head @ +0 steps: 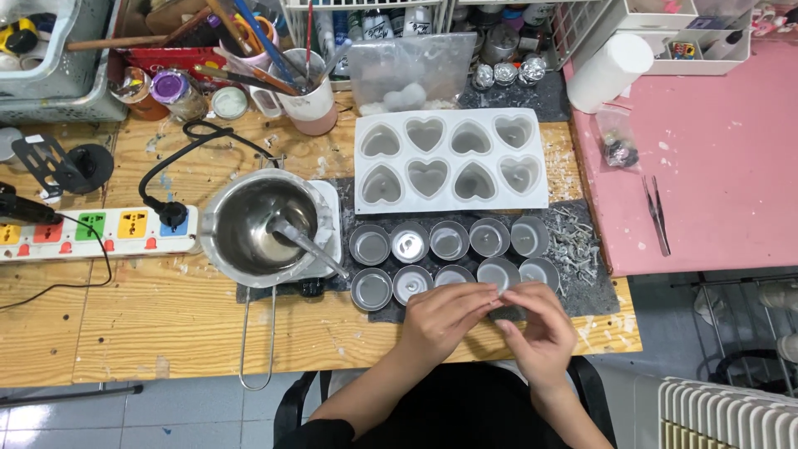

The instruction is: Prepare and insert wicks into small metal candle molds on a workbench.

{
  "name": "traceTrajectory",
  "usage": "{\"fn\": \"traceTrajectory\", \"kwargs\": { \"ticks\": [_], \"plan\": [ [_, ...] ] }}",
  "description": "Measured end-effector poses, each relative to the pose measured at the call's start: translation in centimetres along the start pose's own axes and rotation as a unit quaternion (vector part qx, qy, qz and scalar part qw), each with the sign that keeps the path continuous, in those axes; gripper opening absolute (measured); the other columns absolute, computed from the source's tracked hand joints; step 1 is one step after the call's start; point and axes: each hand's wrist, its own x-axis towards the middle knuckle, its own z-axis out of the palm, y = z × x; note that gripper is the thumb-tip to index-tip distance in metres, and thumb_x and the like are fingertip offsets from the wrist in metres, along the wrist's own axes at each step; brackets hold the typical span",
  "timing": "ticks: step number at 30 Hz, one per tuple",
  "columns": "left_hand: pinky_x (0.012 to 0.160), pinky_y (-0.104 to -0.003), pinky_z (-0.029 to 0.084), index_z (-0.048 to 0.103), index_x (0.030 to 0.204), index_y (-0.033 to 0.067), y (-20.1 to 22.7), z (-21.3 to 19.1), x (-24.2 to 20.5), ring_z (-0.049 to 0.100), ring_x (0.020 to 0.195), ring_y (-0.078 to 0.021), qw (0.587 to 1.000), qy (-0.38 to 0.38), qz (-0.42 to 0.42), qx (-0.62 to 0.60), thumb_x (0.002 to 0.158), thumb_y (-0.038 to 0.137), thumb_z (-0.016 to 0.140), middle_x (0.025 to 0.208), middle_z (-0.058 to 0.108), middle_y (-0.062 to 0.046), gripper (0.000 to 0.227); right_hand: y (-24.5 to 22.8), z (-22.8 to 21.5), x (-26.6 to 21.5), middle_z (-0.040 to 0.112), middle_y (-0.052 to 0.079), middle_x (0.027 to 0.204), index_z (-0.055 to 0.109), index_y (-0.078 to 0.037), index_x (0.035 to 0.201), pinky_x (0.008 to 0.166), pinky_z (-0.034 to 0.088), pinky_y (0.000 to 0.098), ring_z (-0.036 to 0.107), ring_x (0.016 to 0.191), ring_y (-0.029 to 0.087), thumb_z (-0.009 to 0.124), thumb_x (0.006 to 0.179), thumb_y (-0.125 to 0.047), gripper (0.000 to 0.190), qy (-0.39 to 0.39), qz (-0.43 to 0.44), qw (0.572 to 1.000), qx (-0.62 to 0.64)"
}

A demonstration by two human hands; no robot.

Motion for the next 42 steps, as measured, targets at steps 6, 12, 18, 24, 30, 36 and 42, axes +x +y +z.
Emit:
{"fn": "traceTrajectory", "kwargs": {
  "ticks": [6,12,18,24,30,36,42],
  "plan": [
    [0.076,-0.033,0.061,0.074,0.113,0.0051,0.0,-0.3,0.0,0.074,0.093,-0.023,0.998,-0.036,0.026,0.047,0.089,0.008,0.079,0.109,0.073,-0.008,0.025,-2.6,-0.3,1.6,0.069,0.008,0.093,0.074,-0.001,0.103,0.084,0.053,0.031,0.065,0.091,0.021,0.08,0.079,0.004,0.025,-0.02,-0.089,0.979,-0.18],
    [0.077,-0.032,0.061,0.076,0.111,0.0089,-0.1,-1.4,0.9,0.073,0.093,-0.0206,0.996,-0.054,0.046,0.059,0.089,0.011,0.081,0.107,0.073,-0.004,0.022,-3.7,-0.8,3.1,0.07,0.008,0.088,0.075,-0.002,0.098,0.079,0.05,0.0328,0.065,0.084,0.02,0.083,0.076,0.002,0.023,-0.055,-0.088,0.969,-0.223],
    [0.078,-0.032,0.06,0.076,0.106,0.0124,0.3,-2.8,2.7,0.073,0.095,-0.0191,0.995,-0.062,0.012,0.078,0.088,0.013,0.08,0.106,0.073,-0.001,0.018,-5.0,-0.3,5.9,0.07,0.007,0.091,0.072,-0.004,0.096,0.082,0.051,0.033,0.067,0.088,0.02,0.083,0.077,0.0,0.023,-0.098,-0.099,0.969,-0.206],
    [0.084,-0.033,0.06,0.075,0.108,0.0075,0.4,-3.8,3.3,0.072,0.101,-0.0219,0.996,-0.056,0.025,0.071,0.088,0.01,0.077,0.109,0.072,-0.003,0.02,-7.6,0.7,8.3,0.072,0.008,0.092,0.075,-0.002,0.099,0.077,0.05,0.0325,0.066,0.085,0.021,0.085,0.076,-0.002,0.025,-0.143,-0.122,0.948,-0.257],
    [0.078,-0.032,0.059,0.077,0.106,0.0084,0.4,-3.5,2.8,0.072,0.093,-0.0209,0.997,-0.045,-0.01,0.067,0.09,0.012,0.079,0.105,0.073,-0.003,0.016,-8.0,0.7,8.6,0.071,0.006,0.09,0.075,-0.004,0.097,0.073,0.05,0.0332,0.064,0.083,0.022,0.083,0.079,-0.003,0.02,-0.174,-0.104,0.938,-0.282],
    [0.079,-0.034,0.058,0.076,0.101,0.006,-0.4,-3.0,1.4,0.072,0.094,-0.0215,0.996,-0.053,-0.017,0.063,0.091,0.012,0.079,0.103,0.073,-0.003,0.013,-7.6,0.2,8.8,0.071,0.006,0.09,0.074,-0.004,0.094,0.076,0.05,0.0339,0.064,0.085,0.022,0.083,0.079,-0.007,0.018,-0.227,-0.091,0.929,-0.277],
    [0.092,-0.038,0.055,0.07,0.119,0.0101,-0.2,-3.9,1.1,0.07,0.109,-0.0242,0.988,-0.058,-0.031,0.136,0.089,0.029,0.079,0.116,0.073,-0.003,0.036,-7.6,0.1,8.9,0.067,0.005,0.086,0.076,-0.007,0.092,0.071,0.049,0.0362,0.06,0.082,0.024,0.082,0.078,-0.011,0.016,-0.25,-0.076,0.909,-0.325]
  ]
}}
